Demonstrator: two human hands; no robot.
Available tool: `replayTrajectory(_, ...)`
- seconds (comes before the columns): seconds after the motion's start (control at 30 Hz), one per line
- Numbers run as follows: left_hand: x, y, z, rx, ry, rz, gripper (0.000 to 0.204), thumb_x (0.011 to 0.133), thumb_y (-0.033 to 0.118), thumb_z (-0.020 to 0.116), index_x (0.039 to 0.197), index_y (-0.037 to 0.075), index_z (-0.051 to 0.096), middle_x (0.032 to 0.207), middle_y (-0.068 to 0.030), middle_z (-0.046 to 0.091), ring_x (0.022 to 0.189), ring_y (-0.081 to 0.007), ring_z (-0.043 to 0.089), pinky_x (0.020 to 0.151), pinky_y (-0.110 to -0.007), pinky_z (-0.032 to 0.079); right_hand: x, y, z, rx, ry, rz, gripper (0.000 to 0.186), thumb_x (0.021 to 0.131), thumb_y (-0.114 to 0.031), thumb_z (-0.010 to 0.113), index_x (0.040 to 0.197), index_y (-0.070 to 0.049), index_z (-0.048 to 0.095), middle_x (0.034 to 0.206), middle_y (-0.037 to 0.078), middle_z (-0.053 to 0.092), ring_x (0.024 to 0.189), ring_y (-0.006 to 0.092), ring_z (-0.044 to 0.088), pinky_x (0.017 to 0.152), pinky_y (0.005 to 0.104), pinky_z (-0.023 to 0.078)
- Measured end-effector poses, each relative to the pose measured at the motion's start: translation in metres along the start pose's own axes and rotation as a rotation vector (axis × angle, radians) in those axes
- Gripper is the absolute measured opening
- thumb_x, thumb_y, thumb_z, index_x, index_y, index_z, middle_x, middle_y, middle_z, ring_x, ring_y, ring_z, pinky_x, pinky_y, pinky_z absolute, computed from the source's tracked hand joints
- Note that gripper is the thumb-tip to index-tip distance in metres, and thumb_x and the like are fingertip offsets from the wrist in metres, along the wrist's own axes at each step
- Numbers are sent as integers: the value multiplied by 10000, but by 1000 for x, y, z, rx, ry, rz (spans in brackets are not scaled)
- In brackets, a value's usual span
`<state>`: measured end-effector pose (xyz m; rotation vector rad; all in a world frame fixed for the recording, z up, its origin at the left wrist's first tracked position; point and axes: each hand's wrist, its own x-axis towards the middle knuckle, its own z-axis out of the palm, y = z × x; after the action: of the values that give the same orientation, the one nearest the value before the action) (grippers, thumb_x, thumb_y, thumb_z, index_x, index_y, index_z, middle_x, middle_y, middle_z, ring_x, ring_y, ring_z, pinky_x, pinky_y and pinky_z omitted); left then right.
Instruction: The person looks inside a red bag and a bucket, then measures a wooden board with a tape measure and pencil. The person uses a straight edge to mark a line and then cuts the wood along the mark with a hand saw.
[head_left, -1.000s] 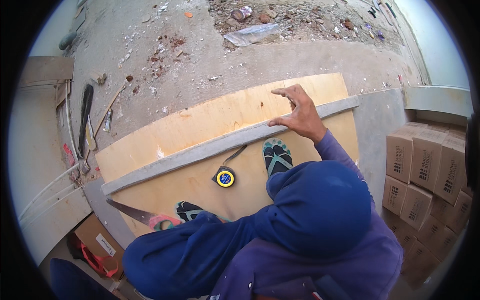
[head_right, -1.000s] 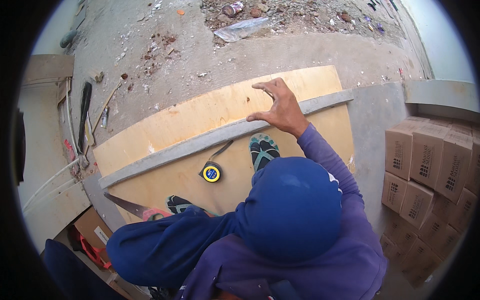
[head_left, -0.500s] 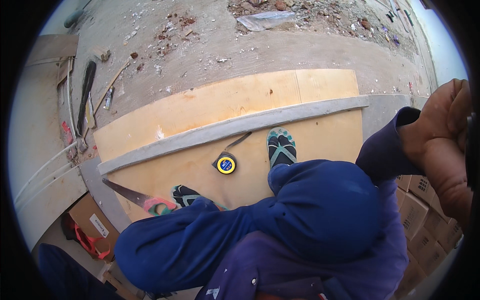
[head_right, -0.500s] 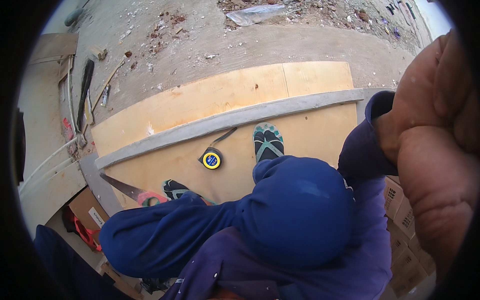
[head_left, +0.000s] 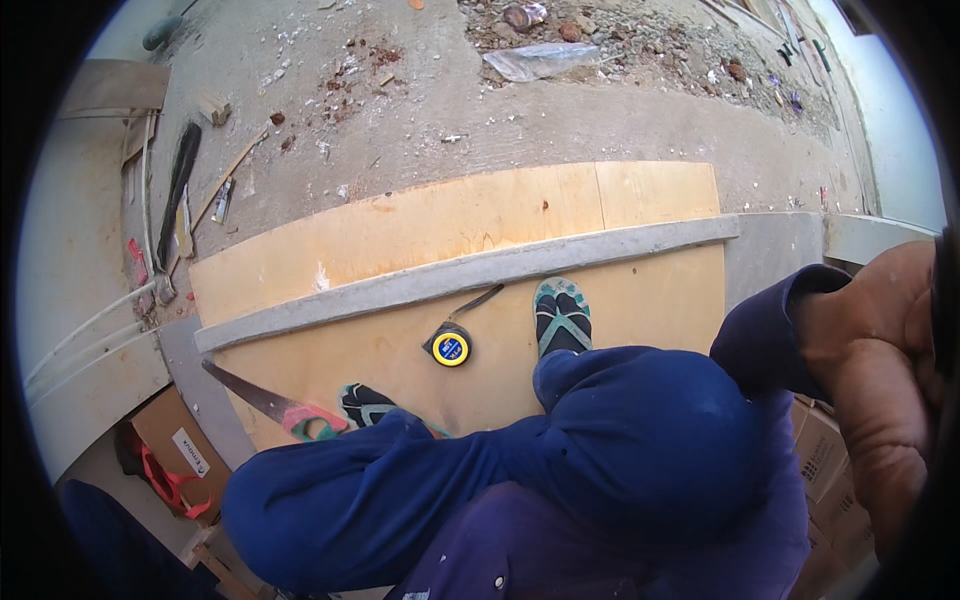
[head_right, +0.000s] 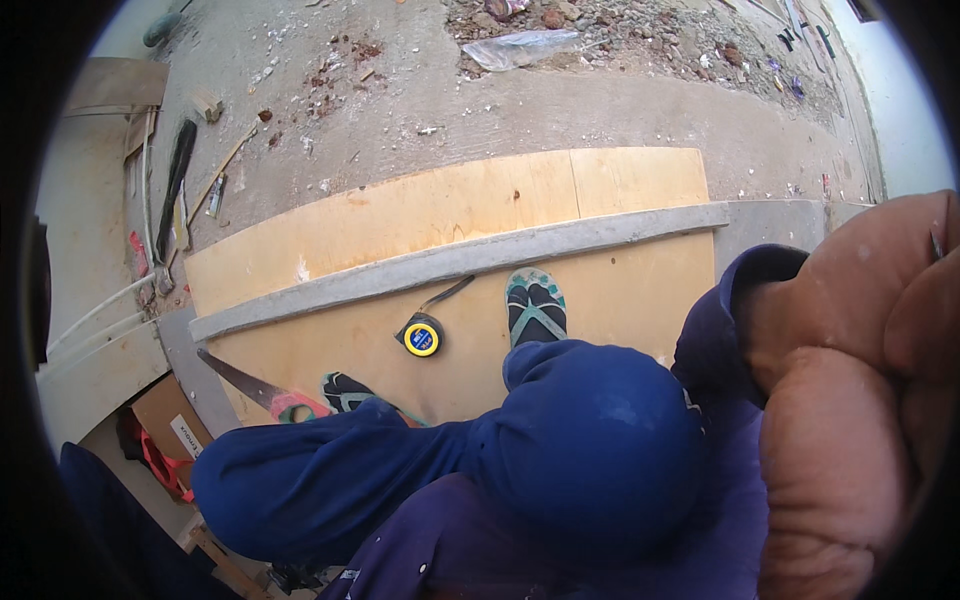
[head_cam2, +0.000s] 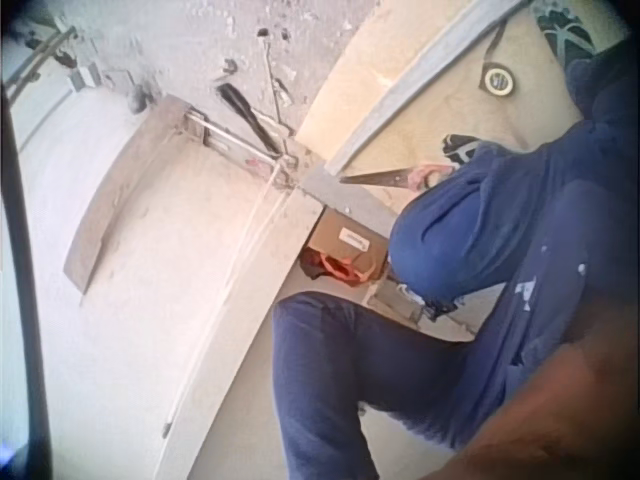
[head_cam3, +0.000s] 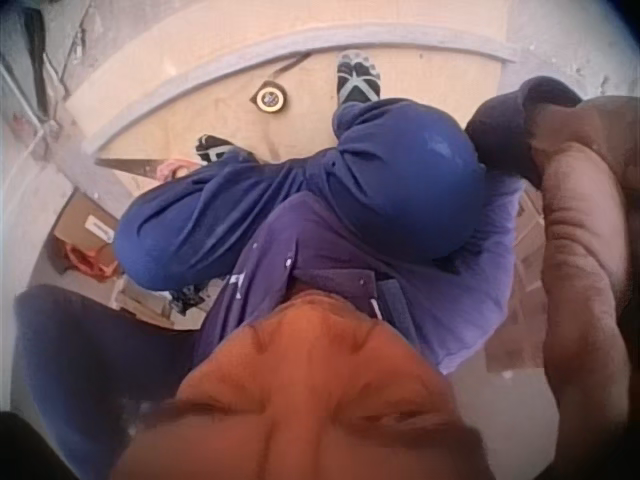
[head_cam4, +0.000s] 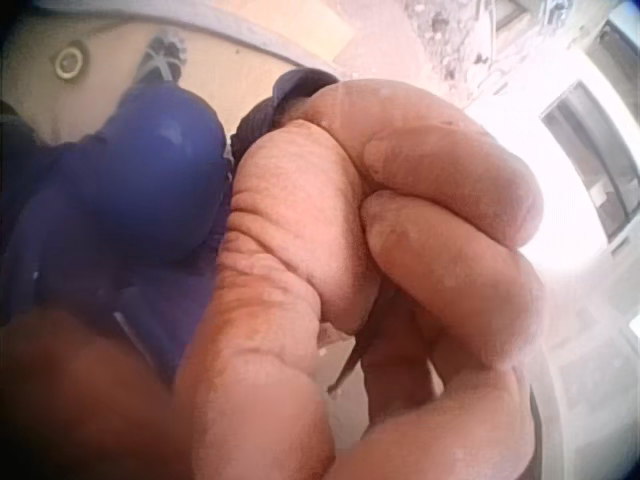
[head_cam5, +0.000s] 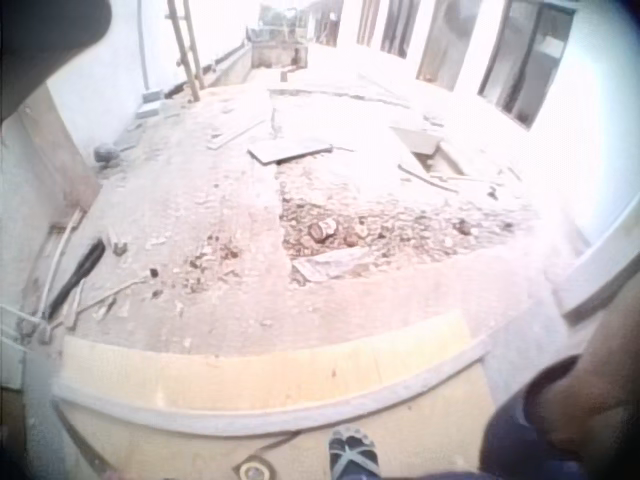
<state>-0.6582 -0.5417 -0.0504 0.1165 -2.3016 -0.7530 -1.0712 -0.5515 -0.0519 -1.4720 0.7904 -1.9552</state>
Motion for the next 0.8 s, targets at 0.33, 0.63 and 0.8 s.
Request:
replayTrajectory(0.33,-9,-6,4,55,-31,31,563,858,151,835,1378,41,650,1287,-198,648,1152,-416,621,978,-450,537,-19,1,7,-6,6,-9,453,877,-282,869,1200,-13,699,982,42,634,632,30,402,567,219,306)
replayTrajectory(0.63,10,-4,-34,199,7,-3,586,843,151,860,1380,46,650,1318,-201,643,1197,-420,614,1003,-449,531,-3,-8,12,-173,10,-60,435,890,-176,874,1260,-8,716,1045,63,687,651,24,447,574,210,343)
replayTrajectory(0.8,-4,13,-102,576,181,-173,600,834,151,874,1381,49,650,1335,-203,639,1222,-423,610,1017,-449,527,-30,43,52,-507,-63,0,438,897,-118,876,1293,-6,725,1079,74,716,662,21,473,579,206,363)
